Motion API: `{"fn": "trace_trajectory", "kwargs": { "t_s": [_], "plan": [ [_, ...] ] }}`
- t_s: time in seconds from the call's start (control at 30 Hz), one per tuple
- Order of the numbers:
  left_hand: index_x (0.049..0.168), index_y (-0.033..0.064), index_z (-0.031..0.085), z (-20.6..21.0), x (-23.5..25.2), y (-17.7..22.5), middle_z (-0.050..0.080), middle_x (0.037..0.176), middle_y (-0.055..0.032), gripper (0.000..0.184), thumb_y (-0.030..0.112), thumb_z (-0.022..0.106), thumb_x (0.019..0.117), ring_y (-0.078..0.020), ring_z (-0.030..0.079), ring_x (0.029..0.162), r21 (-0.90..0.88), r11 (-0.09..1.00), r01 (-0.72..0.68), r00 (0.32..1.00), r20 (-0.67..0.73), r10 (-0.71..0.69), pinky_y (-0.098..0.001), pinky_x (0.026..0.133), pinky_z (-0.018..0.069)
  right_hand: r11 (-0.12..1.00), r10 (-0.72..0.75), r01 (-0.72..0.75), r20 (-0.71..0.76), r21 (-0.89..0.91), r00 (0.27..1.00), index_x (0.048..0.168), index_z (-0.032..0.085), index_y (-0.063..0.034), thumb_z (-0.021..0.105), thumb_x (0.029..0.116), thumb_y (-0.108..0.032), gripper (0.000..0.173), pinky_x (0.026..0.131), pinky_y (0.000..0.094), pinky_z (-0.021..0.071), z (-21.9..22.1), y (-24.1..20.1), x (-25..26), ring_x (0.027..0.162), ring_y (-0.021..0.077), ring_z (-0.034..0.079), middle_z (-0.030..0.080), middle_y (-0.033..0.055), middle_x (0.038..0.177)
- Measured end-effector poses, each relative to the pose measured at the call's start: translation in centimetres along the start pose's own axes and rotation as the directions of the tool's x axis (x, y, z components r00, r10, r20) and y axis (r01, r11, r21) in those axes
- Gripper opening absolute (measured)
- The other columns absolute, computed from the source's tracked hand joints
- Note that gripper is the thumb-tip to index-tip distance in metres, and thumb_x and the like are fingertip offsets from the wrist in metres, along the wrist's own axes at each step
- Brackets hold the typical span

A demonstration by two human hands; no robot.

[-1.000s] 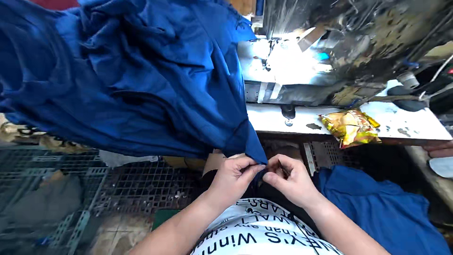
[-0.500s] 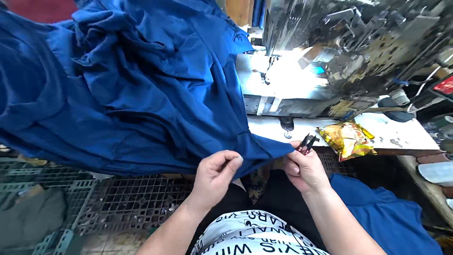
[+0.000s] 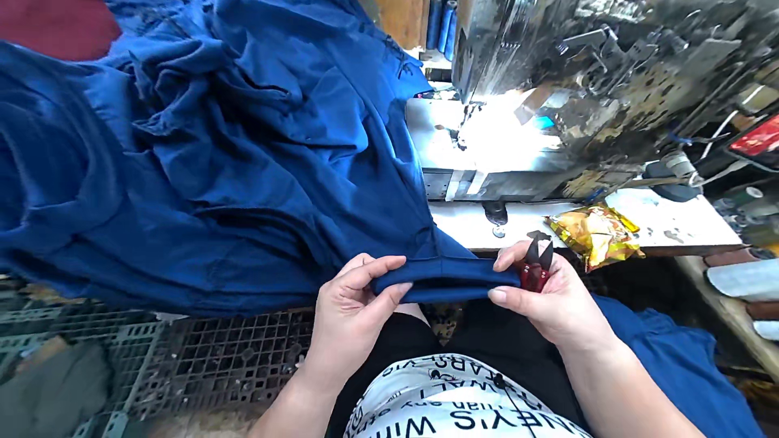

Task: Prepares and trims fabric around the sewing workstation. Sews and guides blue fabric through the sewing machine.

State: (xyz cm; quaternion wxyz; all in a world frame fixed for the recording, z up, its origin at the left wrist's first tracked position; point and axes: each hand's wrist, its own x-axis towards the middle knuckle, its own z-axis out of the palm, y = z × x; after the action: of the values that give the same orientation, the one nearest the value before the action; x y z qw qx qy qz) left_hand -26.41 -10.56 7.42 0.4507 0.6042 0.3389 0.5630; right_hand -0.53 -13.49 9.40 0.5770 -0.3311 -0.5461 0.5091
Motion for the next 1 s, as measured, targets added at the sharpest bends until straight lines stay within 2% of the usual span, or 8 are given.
{"fn": "trace_trajectory", "kwargs": {
  "t_s": [0.13, 0.27, 0.4, 0.5, 0.57, 0.67, 0.8, 1.0],
  "plan": [
    [0.108, 0.0106, 0.076, 0.7, -0.5, -1.8, 0.067, 0.1, 0.0054, 0.015, 0.018, 0.068, 0.0989, -0.0029, 0.063, 0.098, 0.24, 0.952, -0.191, 0.961, -0.151, 0.231, -0.0191, 0.088, 0.0537, 0.743, -0.263, 0.231, 0.044, -0.628, 0.964, 0.108, 0.078, -0.0058, 0.072, 0.0936, -0.014, 0.017, 0.069, 0.0106, 0.0499, 1.3, 0.5, 1.0, 0.078, -0.0013, 0.059, 0.065, 0.0, 0.087],
    [0.111, 0.0155, 0.067, 3.1, 3.8, 0.1, 0.073, 0.111, 0.001, 0.02, 0.019, 0.048, 0.1068, -0.0139, 0.069, 0.109, -0.192, 0.967, -0.166, 0.948, -0.302, 0.103, -0.0347, 0.098, 0.0566, 0.342, -0.5, 0.495, 0.291, -0.799, 0.816, 0.11, 0.076, -0.0054, 0.064, 0.0968, -0.01, 0.018, 0.068, 0.0227, 0.0563, 2.7, 0.3, 4.8, 0.08, 0.0131, 0.068, 0.071, 0.011, 0.093],
    [0.114, 0.0163, 0.064, 3.6, 12.9, 5.8, 0.066, 0.104, 0.0089, 0.017, 0.016, 0.048, 0.1089, -0.0013, 0.063, 0.097, 0.29, 0.694, -0.659, 0.702, -0.094, 0.706, -0.0206, 0.086, 0.0528, 0.291, -0.667, 0.651, 0.34, -0.701, 0.663, 0.125, 0.065, 0.0029, 0.06, 0.099, -0.007, 0.029, 0.058, 0.0264, 0.0518, 4.1, -2.2, 7.8, 0.062, 0.0163, 0.061, 0.065, 0.0104, 0.075],
    [0.105, -0.0023, 0.072, 5.1, 18.7, 5.4, 0.07, 0.103, -0.0169, 0.018, 0.01, 0.059, 0.1035, -0.0236, 0.066, 0.101, 0.559, 0.362, -0.746, 0.604, 0.34, 0.721, -0.0364, 0.092, 0.0518, 0.455, -0.478, 0.373, 0.132, -0.808, 0.869, 0.12, 0.072, -0.0001, 0.056, 0.0964, -0.007, 0.029, 0.066, 0.0312, 0.0591, 3.3, -0.4, 8.4, 0.071, 0.0173, 0.072, 0.075, 0.0106, 0.084],
    [0.104, 0.0009, 0.075, 5.9, 20.8, 1.7, 0.072, 0.105, -0.0179, 0.016, 0.011, 0.064, 0.0987, -0.0309, 0.07, 0.097, 0.643, 0.355, -0.679, 0.727, 0.516, 0.453, -0.0469, 0.083, 0.0575, 0.741, -0.094, 0.006, -0.095, -0.671, 0.991, 0.118, 0.074, -0.0014, 0.051, 0.1002, -0.011, 0.031, 0.067, 0.022, 0.0563, 2.0, 1.4, 8.5, 0.071, 0.0057, 0.069, 0.076, 0.0038, 0.088],
    [0.099, 0.0108, 0.077, 6.3, 21.9, -2.2, 0.073, 0.095, -0.0093, 0.017, 0.025, 0.068, 0.097, -0.0295, 0.072, 0.088, 0.811, 0.397, -0.429, 0.889, 0.456, 0.029, -0.055, 0.074, 0.0577, 0.902, 0.339, -0.368, -0.155, -0.226, 0.928, 0.122, 0.068, -0.001, 0.046, 0.1054, -0.012, 0.03, 0.045, 0.019, 0.0452, 0.3, 2.1, 7.8, 0.047, 0.0015, 0.053, 0.071, -0.001, 0.076],
    [0.095, 0.0078, 0.078, 7.9, 25.3, -1.5, 0.074, 0.095, -0.0152, 0.022, 0.027, 0.069, 0.0971, -0.0358, 0.071, 0.095, 0.913, 0.372, -0.17, 0.903, 0.295, -0.311, -0.0625, 0.083, 0.055, 0.926, 0.375, -0.376, -0.179, 0.03, 0.91, 0.121, 0.068, 0.002, 0.047, 0.1044, -0.006, 0.028, 0.043, 0.0179, 0.0417, -1.4, 2.0, 8.8, 0.045, 0.002, 0.051, 0.072, 0.003, 0.073],
    [0.101, 0.003, 0.073, 9.0, 30.7, -4.8, 0.073, 0.101, -0.0186, 0.022, 0.021, 0.076, 0.0887, -0.0367, 0.07, 0.102, 0.839, 0.431, -0.333, 0.884, 0.437, -0.167, -0.0615, 0.088, 0.0535, 0.961, 0.256, -0.274, -0.257, -0.035, 0.932, 0.114, 0.069, 0.0023, 0.049, 0.1044, -0.005, 0.023, 0.043, 0.0172, 0.0426, -2.4, 2.5, 12.1, 0.045, 0.0011, 0.052, 0.072, 0.002, 0.073]
  ]
}}
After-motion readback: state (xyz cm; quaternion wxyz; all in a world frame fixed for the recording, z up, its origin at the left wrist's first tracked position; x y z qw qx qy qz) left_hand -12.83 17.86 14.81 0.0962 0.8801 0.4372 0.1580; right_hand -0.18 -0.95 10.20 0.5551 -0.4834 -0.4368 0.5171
